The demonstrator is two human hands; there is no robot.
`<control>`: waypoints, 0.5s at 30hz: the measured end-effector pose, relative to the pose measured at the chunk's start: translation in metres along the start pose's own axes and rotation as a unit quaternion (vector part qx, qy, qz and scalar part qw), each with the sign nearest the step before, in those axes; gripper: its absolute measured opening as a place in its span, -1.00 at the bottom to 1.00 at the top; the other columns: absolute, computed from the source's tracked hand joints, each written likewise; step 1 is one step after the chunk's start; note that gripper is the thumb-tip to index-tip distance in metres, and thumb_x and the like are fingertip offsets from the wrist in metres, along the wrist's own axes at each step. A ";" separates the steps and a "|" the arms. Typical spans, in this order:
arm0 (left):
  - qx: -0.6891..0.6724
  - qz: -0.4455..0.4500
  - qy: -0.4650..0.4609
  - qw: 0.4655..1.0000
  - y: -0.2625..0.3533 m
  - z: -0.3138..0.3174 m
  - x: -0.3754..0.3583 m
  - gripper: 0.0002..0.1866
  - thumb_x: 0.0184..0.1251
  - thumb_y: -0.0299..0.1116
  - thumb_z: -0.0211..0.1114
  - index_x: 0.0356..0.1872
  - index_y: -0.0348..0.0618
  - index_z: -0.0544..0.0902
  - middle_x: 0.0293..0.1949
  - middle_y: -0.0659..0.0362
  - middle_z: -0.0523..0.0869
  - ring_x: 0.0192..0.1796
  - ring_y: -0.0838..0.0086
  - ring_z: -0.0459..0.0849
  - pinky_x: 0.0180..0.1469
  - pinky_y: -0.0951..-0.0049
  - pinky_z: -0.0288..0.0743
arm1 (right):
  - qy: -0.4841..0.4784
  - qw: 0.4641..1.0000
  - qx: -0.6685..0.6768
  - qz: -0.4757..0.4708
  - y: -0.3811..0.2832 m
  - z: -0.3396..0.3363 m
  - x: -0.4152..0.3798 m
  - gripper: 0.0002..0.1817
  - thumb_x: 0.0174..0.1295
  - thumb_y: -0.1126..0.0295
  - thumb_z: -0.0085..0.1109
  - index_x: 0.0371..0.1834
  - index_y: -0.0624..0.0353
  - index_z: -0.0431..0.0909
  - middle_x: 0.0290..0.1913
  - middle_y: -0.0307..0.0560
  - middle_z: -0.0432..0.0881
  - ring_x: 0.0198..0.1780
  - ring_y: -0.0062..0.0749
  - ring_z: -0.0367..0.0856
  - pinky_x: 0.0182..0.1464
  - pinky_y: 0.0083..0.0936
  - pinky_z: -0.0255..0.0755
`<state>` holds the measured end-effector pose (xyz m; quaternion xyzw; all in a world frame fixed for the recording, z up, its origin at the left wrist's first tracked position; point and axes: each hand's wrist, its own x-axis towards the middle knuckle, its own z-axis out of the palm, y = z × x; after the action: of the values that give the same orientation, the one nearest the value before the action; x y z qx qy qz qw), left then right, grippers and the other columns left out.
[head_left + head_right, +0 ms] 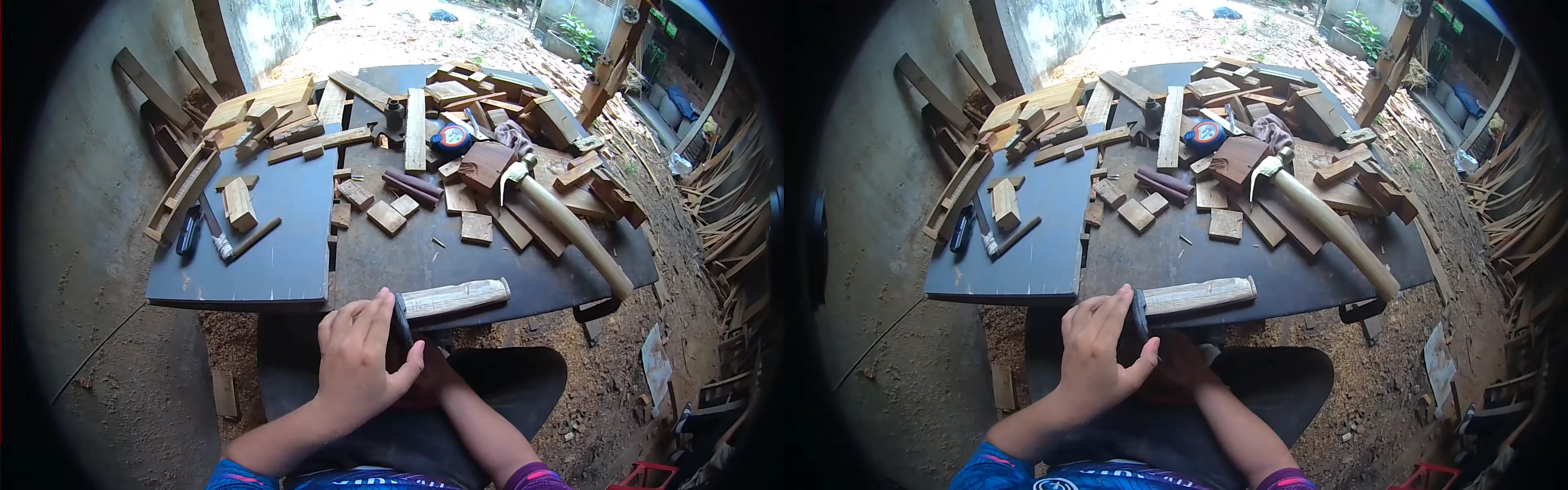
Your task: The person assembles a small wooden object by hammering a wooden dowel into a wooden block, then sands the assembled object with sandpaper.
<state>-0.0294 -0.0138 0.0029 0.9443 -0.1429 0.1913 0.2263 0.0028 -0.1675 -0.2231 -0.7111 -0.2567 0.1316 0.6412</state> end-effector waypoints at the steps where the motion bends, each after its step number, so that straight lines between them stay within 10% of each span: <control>1: 0.000 0.000 0.000 1.000 -0.001 0.000 0.000 -0.24 0.15 -0.10 0.48 0.29 -0.49 0.57 0.14 -0.09 0.72 0.22 0.14 0.60 0.33 0.05 0.30 | -0.010 1.000 0.017 -0.001 -0.002 -0.003 0.000 -0.51 0.44 0.26 0.22 0.37 0.22 0.45 0.24 0.11 0.59 0.29 -0.02 0.58 0.32 -0.06 0.41; 7: -0.064 0.018 -0.058 0.996 -0.025 -0.007 0.008 -0.26 0.04 -0.29 0.44 0.33 -0.40 0.58 0.27 -0.08 0.71 0.40 0.08 0.57 0.47 0.00 0.27 | -0.066 0.986 -0.151 -0.010 -0.025 -0.016 -0.001 -0.52 0.42 0.28 0.29 0.33 0.26 0.54 0.23 0.06 0.67 0.31 -0.11 0.65 0.37 -0.11 0.48; 9: -0.144 0.013 -0.093 0.985 -0.033 -0.008 0.010 -0.25 0.02 -0.34 0.43 0.36 -0.35 0.57 0.32 -0.07 0.68 0.49 0.12 0.53 0.53 -0.01 0.27 | 0.044 0.939 0.310 0.144 0.000 0.001 -0.010 -0.61 0.42 0.29 0.30 0.23 0.21 0.63 0.11 0.02 0.74 0.19 -0.17 0.72 0.30 -0.20 0.55; 13: -0.245 0.012 -0.143 0.959 -0.050 -0.015 0.022 -0.22 -0.06 -0.44 0.43 0.38 -0.26 0.58 0.34 -0.05 0.67 0.39 0.10 0.65 0.57 0.06 0.30 | -0.013 0.937 0.313 0.157 0.002 -0.009 -0.008 -0.61 0.44 0.37 0.28 0.31 0.15 0.57 0.19 -0.05 0.69 0.19 -0.26 0.71 0.24 -0.30 0.60; 15: -0.265 0.022 -0.154 0.952 -0.056 -0.016 0.026 -0.21 -0.06 -0.45 0.43 0.38 -0.26 0.58 0.35 -0.05 0.67 0.39 0.10 0.64 0.58 0.05 0.30 | -0.063 0.995 0.001 0.079 -0.026 -0.019 0.002 -0.59 0.46 0.46 0.25 0.34 0.09 0.52 0.15 -0.10 0.68 0.13 -0.36 0.71 0.14 -0.37 0.63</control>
<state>0.0094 0.0374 0.0063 0.8649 -0.2422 0.0037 0.4397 0.0093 -0.1812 -0.1951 -0.7191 -0.2392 0.2267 0.6118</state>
